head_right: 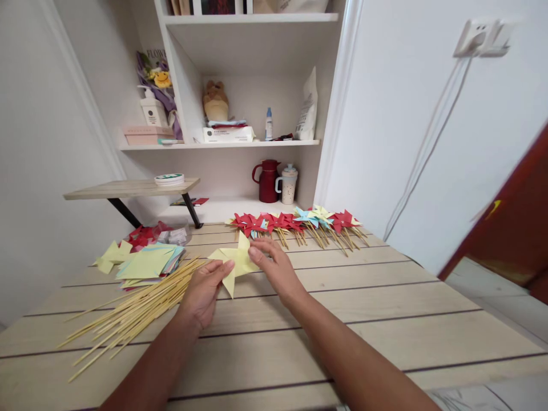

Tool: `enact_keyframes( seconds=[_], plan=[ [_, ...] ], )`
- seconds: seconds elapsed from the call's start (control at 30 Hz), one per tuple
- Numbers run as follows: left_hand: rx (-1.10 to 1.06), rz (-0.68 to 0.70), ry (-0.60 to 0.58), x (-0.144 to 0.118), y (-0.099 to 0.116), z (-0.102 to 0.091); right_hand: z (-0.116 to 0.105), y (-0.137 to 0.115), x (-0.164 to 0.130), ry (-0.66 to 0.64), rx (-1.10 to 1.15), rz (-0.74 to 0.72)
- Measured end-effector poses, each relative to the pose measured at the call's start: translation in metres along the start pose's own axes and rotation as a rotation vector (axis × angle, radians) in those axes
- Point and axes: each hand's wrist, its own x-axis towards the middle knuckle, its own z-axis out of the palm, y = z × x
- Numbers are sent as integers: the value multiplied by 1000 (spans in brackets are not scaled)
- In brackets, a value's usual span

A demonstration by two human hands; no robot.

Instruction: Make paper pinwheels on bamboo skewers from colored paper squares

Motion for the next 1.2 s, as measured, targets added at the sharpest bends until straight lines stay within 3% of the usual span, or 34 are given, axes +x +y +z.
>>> enact_keyframes(
  seconds=[0.23,0.53,0.73,0.87,0.97,1.03,1.2],
  plan=[
    [164,96,-13,0,-3,2,6,-7,-4,-125,-36,43],
    [182,104,6,-1,0,4,8,1,-4,-123,38,110],
    [184,92,37,-1,-3,6,10,9,-4,-171,232,259],
    [206,60,31,2,-6,3,8,11,-1,-170,214,292],
    [233,65,19,3,-7,0,3,10,2,-145,85,243],
    [290,120,70,3,-6,0,-2,7,4,-105,-82,149],
    [738,502,257,3,1,2,-10,0,4,-67,-429,-140]
  ],
)
